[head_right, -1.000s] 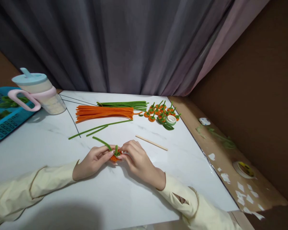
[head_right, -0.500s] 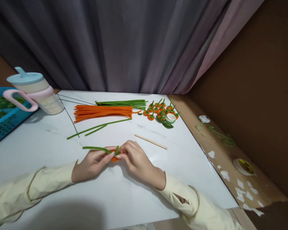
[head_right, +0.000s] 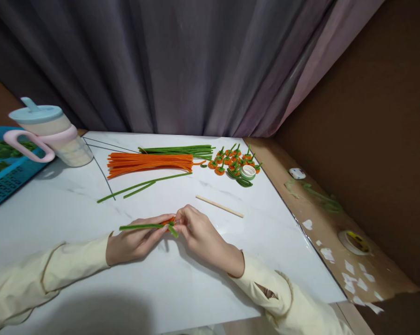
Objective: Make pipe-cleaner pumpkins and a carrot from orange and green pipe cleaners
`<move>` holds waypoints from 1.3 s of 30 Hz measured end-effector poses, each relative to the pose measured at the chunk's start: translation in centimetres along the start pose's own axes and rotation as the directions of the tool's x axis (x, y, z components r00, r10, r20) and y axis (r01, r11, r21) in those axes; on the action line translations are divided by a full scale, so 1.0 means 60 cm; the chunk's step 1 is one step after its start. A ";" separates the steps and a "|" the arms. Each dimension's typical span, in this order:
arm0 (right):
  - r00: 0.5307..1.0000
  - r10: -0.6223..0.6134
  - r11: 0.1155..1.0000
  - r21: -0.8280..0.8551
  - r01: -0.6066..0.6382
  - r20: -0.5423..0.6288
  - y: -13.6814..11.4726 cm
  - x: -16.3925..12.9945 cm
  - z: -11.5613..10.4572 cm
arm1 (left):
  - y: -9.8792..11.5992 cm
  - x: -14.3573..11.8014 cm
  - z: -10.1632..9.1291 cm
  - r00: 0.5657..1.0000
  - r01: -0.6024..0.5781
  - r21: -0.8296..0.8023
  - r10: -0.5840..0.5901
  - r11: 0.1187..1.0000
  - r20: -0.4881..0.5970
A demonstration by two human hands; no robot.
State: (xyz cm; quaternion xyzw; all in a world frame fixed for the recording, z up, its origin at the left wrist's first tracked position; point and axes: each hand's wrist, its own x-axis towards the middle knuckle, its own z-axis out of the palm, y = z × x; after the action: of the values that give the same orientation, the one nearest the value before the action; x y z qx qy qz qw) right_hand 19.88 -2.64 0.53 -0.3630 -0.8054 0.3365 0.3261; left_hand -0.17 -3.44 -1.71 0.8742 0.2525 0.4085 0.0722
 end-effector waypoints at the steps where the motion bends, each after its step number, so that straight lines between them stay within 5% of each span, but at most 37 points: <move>1: 1.000 0.022 1.000 0.017 -0.022 0.003 -0.002 0.000 -0.001 | 0.000 0.000 0.000 1.000 -0.011 0.006 0.011 1.000 -0.007; 7: 0.977 0.214 0.965 0.159 -0.210 -0.005 -0.020 -0.001 -0.007 | -0.008 0.000 0.000 0.996 -0.083 0.005 0.083 0.997 0.016; 12: 0.928 0.354 0.840 0.398 -0.369 0.115 -0.024 0.001 -0.006 | -0.014 -0.001 0.002 0.991 -0.133 0.045 0.131 0.990 0.034; 15: 0.919 0.371 0.795 0.464 -0.390 0.137 -0.022 0.002 -0.004 | -0.014 0.000 0.003 0.993 -0.114 0.017 0.113 0.993 0.045; 21: 0.943 0.314 0.863 0.380 -0.333 0.112 -0.019 0.003 -0.004 | -0.006 0.002 0.003 0.998 -0.068 -0.046 0.068 0.997 0.012; 26: 0.935 0.335 0.860 0.369 -0.354 0.116 -0.019 0.001 -0.005 | 0.009 0.010 0.000 0.981 0.193 -0.188 -0.183 0.963 0.067; 31: 0.981 0.186 0.972 0.158 -0.177 -0.048 -0.022 -0.006 -0.001 | 0.021 0.022 -0.001 0.825 0.565 -0.372 -0.518 0.736 0.227; 35: 0.991 0.100 0.992 0.091 -0.092 -0.084 -0.024 -0.009 0.002 | 0.022 0.025 -0.003 0.763 0.640 -0.431 -0.590 0.636 0.263; 39: 0.943 0.328 0.862 0.391 -0.323 0.056 -0.025 -0.004 -0.003 | 0.020 0.021 -0.003 0.766 0.635 -0.479 -0.576 0.606 0.286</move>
State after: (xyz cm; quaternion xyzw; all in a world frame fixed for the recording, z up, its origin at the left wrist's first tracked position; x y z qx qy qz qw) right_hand 19.58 -3.56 1.74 -0.4224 -0.6461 0.5395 0.3361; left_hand 0.84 -3.85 -0.33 0.6967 0.4008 0.3689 0.4668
